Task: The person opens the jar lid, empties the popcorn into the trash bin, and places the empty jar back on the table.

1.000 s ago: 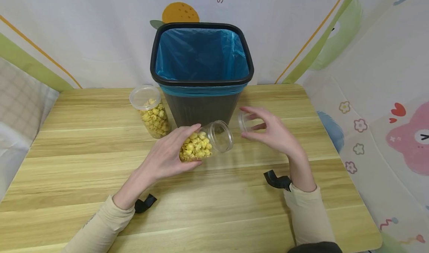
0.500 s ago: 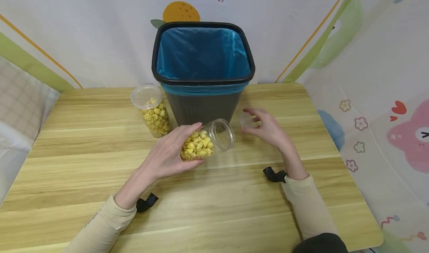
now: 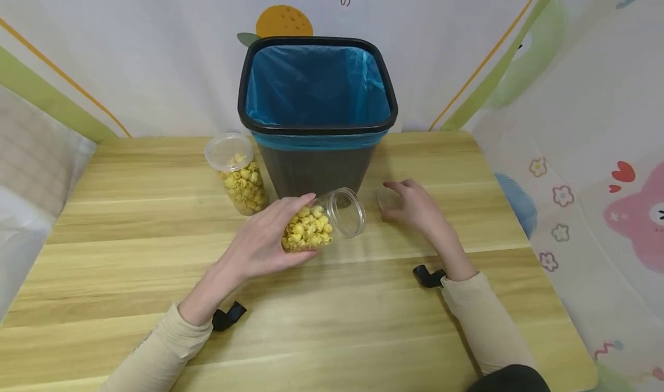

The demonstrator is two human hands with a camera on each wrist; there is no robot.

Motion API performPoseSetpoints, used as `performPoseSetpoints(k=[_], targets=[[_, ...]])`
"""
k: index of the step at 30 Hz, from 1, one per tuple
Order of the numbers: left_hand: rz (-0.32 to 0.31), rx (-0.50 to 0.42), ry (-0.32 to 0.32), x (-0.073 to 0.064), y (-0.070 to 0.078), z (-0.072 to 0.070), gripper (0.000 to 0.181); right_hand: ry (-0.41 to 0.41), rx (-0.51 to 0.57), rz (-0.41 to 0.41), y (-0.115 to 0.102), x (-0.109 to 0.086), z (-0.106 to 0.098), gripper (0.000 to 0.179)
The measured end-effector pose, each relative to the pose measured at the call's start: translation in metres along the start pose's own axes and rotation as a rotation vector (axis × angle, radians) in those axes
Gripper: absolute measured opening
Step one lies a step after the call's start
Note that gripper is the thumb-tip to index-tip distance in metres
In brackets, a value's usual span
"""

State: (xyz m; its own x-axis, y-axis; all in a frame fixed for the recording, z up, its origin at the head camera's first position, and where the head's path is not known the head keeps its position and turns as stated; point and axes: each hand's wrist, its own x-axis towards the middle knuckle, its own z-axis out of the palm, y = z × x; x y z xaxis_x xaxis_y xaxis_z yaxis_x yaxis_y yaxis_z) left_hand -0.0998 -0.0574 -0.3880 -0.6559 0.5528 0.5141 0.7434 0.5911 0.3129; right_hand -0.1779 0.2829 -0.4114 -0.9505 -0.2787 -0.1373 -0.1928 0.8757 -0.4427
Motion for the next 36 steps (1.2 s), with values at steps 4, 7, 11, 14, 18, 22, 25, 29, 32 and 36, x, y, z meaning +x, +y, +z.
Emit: performPoseSetpoints(k=[4,7,11,14,18,22,25,29,32,36], targets=[[-0.003,-0.003,-0.002,-0.001,0.001,-0.001,0.097,0.001,-0.067,-0.03,0.001,-0.001,0.005,0.07],[0.0,-0.002,0.001,-0.002,0.002,-0.001,0.097,0.017,-0.106,-0.047,0.003,-0.003,0.008,0.07],[0.007,0.004,0.007,-0.004,0.003,0.0,0.097,0.036,-0.13,-0.057,0.005,-0.006,0.012,0.07],[0.011,0.01,0.012,-0.005,0.004,0.001,0.097,0.039,-0.142,-0.067,0.006,-0.008,0.014,0.07],[0.012,0.021,0.022,-0.006,0.005,-0.002,0.096,0.044,-0.131,-0.078,0.005,-0.009,0.013,0.075],[0.011,0.039,0.024,-0.006,0.005,-0.005,0.096,0.055,-0.075,-0.069,0.001,-0.009,0.007,0.077],[0.005,0.046,0.018,-0.007,0.005,-0.006,0.097,0.072,-0.014,-0.052,-0.005,-0.012,0.0,0.075],[0.001,0.039,0.031,-0.008,0.003,-0.009,0.098,0.098,0.075,-0.049,-0.015,-0.014,-0.011,0.075],[0.006,0.032,0.049,-0.009,0.003,-0.012,0.099,0.118,0.141,-0.059,-0.02,-0.016,-0.019,0.078],[0.021,0.014,0.091,-0.007,0.002,-0.017,0.099,0.133,0.231,-0.082,-0.029,-0.019,-0.032,0.08]])
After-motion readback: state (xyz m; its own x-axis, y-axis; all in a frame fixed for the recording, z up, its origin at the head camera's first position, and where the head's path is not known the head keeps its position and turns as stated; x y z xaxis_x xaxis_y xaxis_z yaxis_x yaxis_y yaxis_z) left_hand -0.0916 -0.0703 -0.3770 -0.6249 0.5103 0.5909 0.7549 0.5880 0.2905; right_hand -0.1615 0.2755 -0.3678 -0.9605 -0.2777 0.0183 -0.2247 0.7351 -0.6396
